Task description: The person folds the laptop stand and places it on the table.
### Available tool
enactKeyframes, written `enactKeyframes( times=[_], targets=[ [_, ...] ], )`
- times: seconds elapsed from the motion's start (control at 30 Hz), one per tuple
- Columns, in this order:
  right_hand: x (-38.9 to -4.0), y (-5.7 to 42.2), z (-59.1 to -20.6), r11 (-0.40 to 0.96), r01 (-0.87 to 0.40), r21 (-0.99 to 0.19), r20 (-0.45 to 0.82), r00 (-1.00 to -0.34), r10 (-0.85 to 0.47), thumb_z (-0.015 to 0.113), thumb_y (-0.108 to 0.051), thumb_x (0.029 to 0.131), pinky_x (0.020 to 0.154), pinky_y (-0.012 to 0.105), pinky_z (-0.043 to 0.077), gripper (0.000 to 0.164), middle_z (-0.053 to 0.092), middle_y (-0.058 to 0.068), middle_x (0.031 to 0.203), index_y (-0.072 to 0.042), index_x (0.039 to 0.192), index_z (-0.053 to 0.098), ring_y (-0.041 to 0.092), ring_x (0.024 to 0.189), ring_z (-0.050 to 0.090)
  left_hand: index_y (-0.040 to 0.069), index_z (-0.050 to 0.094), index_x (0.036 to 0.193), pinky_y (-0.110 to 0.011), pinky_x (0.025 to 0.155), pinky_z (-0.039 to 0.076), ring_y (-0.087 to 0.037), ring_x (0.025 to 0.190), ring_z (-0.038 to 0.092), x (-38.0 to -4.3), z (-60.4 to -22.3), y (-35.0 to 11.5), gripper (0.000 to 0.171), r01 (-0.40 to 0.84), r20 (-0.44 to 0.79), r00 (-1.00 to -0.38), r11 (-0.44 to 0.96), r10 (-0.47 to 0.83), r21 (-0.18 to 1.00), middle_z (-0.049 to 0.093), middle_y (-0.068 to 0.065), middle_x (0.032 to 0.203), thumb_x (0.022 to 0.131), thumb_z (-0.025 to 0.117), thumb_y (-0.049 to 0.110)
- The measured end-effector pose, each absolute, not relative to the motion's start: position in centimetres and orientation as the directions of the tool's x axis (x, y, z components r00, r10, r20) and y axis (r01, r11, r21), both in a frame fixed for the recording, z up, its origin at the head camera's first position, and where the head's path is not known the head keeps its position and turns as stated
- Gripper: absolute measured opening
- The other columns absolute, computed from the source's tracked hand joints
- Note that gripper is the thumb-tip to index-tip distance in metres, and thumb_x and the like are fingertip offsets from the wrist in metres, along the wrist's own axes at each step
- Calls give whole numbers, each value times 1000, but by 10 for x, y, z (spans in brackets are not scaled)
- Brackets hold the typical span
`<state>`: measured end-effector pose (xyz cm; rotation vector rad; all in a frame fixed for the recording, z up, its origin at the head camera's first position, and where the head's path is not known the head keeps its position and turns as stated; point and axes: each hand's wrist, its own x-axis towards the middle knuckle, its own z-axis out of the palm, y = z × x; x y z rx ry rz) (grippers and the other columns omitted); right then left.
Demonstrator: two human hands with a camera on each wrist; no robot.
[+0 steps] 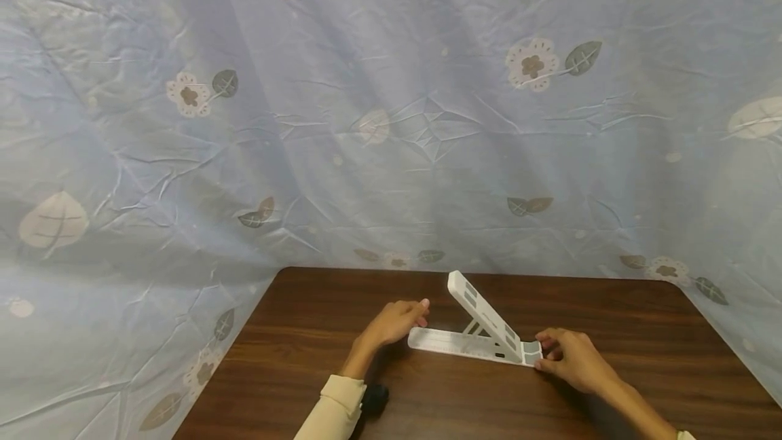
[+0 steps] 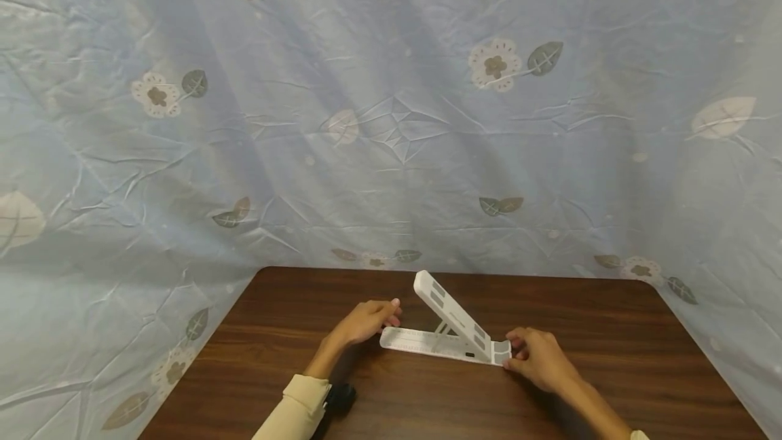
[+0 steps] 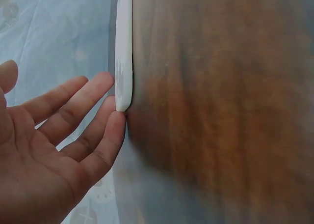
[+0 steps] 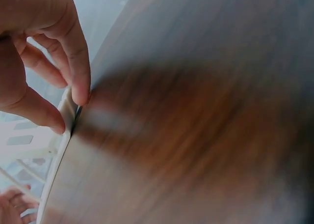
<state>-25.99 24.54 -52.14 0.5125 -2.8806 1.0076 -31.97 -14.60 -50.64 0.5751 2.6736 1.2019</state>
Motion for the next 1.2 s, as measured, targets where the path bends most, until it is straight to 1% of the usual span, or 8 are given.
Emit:
enactKeyframes(
  times=[0.3, 0.43, 0.63, 0.73, 0.83, 0.93, 1.07, 1.2],
  targets=[
    [-274, 252, -525, 731, -353, -584, 182, -934, -307, 93, -11, 82, 69, 22, 60, 41, 78, 10, 103, 2, 116, 73, 10, 80, 73, 4, 75, 128, -50, 103, 60, -28, 113, 76, -298, -507, -150, 65, 322, 24, -898, 620, 439, 715, 83, -8, 108, 114, 39, 56],
    [-281, 253, -524, 744, -377, -552, 193, -925, -326, 93, -11, 82, 70, 28, 62, 41, 77, 11, 103, 2, 115, 73, 17, 83, 75, 5, 76, 127, -49, 103, 60, -26, 113, 76, -287, -506, -150, 64, 338, 14, -888, 631, 460, 698, 83, -6, 108, 114, 39, 56],
    [-292, 254, -522, 770, -400, -498, 211, -917, -339, 93, -12, 82, 70, 34, 64, 40, 78, 12, 101, 2, 115, 74, 22, 83, 76, 6, 78, 117, -37, 95, 62, -18, 106, 76, -271, -503, -150, 62, 401, 18, -855, 637, 519, 658, 82, -5, 108, 115, 39, 54],
    [-296, 254, -521, 776, -413, -476, 224, -911, -347, 92, -11, 83, 69, 36, 64, 41, 79, 13, 99, 4, 116, 73, 22, 81, 76, 8, 77, 124, -34, 95, 62, -16, 108, 76, -263, -501, -148, 59, 420, 10, -838, 633, 546, 650, 82, -4, 112, 115, 40, 53],
    [-300, 256, -520, 788, -400, -468, 224, -916, -332, 92, -11, 83, 71, 39, 64, 41, 79, 14, 100, 4, 116, 73, 24, 82, 76, 10, 74, 134, -33, 100, 61, -17, 116, 75, -256, -499, -143, 59, 443, -3, -818, 632, 576, 636, 81, -2, 122, 114, 40, 54],
    [-304, 256, -520, 794, -385, -470, 212, -923, -322, 91, -12, 85, 74, 43, 65, 41, 78, 15, 101, 4, 117, 72, 26, 85, 76, 11, 75, 132, -29, 98, 61, -13, 116, 75, -250, -497, -139, 57, 471, -13, -796, 633, 605, 615, 80, 1, 124, 114, 42, 53],
    [-308, 256, -521, 794, -374, -478, 197, -927, -319, 90, -13, 86, 76, 45, 65, 42, 78, 16, 103, 5, 119, 71, 28, 88, 77, 13, 77, 127, -23, 92, 60, -5, 109, 73, -242, -494, -133, 53, 500, -33, -767, 629, 640, 596, 80, 5, 117, 114, 44, 51],
    [-311, 255, -522, 794, -369, -484, 192, -929, -315, 89, -12, 87, 77, 46, 65, 42, 78, 16, 103, 6, 121, 71, 30, 90, 76, 13, 76, 130, -23, 95, 60, -4, 113, 72, -234, -489, -127, 51, 525, -56, -740, 629, 670, 574, 79, 6, 122, 114, 45, 50]
  ],
)
